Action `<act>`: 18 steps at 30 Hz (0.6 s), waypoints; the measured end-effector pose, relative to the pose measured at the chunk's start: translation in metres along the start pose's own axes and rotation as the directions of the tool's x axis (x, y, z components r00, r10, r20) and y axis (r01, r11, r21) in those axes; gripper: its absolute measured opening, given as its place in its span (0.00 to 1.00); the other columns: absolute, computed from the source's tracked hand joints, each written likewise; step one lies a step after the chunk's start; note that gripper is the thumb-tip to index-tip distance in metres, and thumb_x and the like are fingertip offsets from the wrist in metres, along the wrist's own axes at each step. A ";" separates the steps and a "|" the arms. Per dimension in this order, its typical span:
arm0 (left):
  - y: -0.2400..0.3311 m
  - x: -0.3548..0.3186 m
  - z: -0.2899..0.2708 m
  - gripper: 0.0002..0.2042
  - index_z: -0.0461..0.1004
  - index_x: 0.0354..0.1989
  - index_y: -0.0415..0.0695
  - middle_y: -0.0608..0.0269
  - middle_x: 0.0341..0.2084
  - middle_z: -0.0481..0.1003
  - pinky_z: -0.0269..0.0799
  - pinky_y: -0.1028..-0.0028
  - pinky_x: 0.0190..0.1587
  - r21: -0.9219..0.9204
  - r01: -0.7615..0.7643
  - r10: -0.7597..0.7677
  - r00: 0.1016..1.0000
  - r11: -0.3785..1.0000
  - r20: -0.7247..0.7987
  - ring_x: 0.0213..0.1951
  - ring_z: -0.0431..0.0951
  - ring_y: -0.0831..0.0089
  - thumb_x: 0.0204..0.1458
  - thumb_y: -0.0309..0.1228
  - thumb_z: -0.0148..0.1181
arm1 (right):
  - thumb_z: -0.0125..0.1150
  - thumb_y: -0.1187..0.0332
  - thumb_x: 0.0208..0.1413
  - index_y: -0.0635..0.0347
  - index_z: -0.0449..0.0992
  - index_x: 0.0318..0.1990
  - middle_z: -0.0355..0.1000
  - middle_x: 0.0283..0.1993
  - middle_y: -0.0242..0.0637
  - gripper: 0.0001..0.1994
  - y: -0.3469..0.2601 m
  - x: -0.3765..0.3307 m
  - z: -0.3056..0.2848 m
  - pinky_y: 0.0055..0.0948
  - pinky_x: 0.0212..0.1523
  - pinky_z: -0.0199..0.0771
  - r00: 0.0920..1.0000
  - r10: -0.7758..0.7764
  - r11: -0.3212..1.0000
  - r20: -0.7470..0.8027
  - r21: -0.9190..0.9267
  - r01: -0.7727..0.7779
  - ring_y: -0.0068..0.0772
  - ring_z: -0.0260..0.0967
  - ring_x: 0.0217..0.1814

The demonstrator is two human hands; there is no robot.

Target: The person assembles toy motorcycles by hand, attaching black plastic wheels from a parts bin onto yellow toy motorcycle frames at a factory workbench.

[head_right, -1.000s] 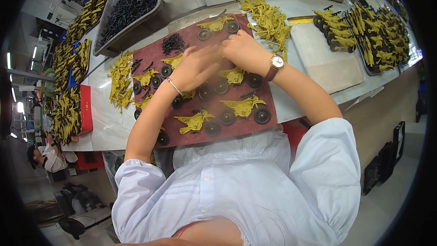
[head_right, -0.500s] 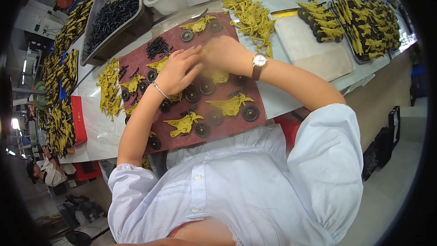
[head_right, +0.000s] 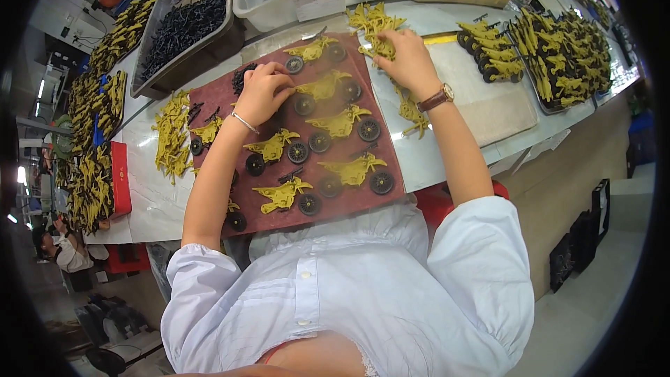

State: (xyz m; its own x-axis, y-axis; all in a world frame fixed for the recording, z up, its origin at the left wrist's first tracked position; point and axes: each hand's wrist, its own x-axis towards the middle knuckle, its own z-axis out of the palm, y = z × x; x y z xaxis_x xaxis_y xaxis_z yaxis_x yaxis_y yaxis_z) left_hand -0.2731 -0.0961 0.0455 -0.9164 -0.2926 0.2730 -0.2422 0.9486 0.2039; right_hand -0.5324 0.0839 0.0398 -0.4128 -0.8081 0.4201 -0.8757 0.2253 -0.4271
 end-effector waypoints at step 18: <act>0.028 0.024 0.025 0.08 0.69 0.38 0.46 0.76 0.24 0.69 0.58 0.87 0.23 -0.883 0.456 -0.425 0.825 0.113 0.372 0.23 0.64 0.90 0.58 0.36 0.55 | 0.70 0.66 0.41 0.65 0.72 0.40 0.73 0.34 0.49 0.19 -0.032 0.003 -0.002 0.38 0.37 0.71 0.943 0.328 0.928 -0.061 0.207 -0.309 0.48 0.71 0.36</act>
State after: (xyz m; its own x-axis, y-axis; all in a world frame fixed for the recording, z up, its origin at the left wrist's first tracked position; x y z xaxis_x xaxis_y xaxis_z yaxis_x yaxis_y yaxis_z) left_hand -0.3102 -0.0740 0.0339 -0.7718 -0.5997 -0.2113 -0.1643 -0.1329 0.9774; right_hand -0.5064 0.0757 0.0561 -0.6915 -0.6547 0.3052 -0.6332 0.3460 -0.6923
